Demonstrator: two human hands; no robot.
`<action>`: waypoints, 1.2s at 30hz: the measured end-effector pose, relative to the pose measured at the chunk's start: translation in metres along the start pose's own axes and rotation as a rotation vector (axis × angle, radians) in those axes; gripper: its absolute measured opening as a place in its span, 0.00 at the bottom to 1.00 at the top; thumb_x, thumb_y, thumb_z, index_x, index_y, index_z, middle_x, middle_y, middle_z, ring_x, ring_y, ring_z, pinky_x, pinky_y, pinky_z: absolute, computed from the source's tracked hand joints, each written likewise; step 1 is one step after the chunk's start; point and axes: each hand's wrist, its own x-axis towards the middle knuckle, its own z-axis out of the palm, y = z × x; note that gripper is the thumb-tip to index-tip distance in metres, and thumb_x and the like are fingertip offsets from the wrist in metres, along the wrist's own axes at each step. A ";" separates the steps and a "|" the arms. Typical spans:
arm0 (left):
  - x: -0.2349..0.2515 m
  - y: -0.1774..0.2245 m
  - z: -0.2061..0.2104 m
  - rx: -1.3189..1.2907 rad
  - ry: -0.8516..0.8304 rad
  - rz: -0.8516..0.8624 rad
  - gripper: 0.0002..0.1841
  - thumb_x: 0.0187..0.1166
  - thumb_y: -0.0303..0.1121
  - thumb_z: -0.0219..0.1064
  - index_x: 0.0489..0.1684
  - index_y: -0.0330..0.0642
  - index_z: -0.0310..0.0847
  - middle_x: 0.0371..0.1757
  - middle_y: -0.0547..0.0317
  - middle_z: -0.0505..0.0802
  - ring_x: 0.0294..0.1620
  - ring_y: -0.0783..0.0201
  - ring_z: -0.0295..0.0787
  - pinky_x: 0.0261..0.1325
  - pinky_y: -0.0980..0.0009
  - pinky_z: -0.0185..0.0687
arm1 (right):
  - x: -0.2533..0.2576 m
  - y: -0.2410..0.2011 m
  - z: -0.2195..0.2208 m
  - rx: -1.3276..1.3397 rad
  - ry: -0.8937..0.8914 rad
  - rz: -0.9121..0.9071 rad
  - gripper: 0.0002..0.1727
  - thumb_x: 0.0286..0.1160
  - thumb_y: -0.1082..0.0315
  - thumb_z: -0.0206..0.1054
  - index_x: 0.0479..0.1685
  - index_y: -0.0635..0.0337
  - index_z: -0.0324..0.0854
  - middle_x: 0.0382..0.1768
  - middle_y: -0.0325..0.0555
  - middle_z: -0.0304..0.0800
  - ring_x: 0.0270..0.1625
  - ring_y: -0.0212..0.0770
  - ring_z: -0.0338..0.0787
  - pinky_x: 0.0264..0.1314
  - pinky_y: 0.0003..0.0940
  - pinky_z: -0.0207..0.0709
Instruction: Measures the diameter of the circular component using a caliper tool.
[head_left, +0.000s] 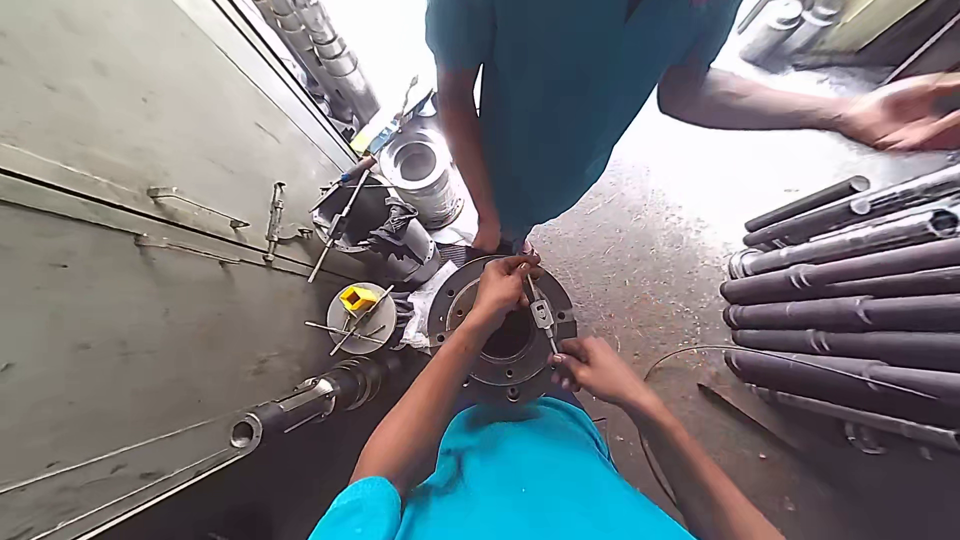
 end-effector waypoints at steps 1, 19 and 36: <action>0.006 0.005 0.003 0.056 -0.031 -0.017 0.16 0.94 0.32 0.52 0.67 0.44 0.86 0.46 0.58 0.98 0.10 0.74 0.68 0.13 0.77 0.64 | -0.001 0.001 0.011 0.065 0.049 0.009 0.13 0.90 0.65 0.56 0.46 0.61 0.86 0.30 0.37 0.95 0.27 0.31 0.94 0.35 0.30 0.90; -0.070 -0.052 -0.026 -0.088 0.277 0.064 0.10 0.88 0.28 0.61 0.56 0.32 0.85 0.34 0.53 0.94 0.09 0.71 0.76 0.12 0.75 0.78 | 0.010 0.014 -0.065 -0.226 0.240 -0.208 0.12 0.85 0.67 0.62 0.46 0.60 0.92 0.27 0.38 0.94 0.25 0.31 0.90 0.35 0.35 0.88; 0.049 0.013 -0.022 0.408 -0.362 0.104 0.13 0.89 0.36 0.61 0.54 0.42 0.91 0.42 0.56 0.96 0.20 0.68 0.81 0.21 0.68 0.76 | 0.004 0.009 0.026 0.427 0.065 -0.018 0.07 0.83 0.70 0.64 0.47 0.65 0.85 0.30 0.39 0.94 0.28 0.32 0.92 0.34 0.29 0.89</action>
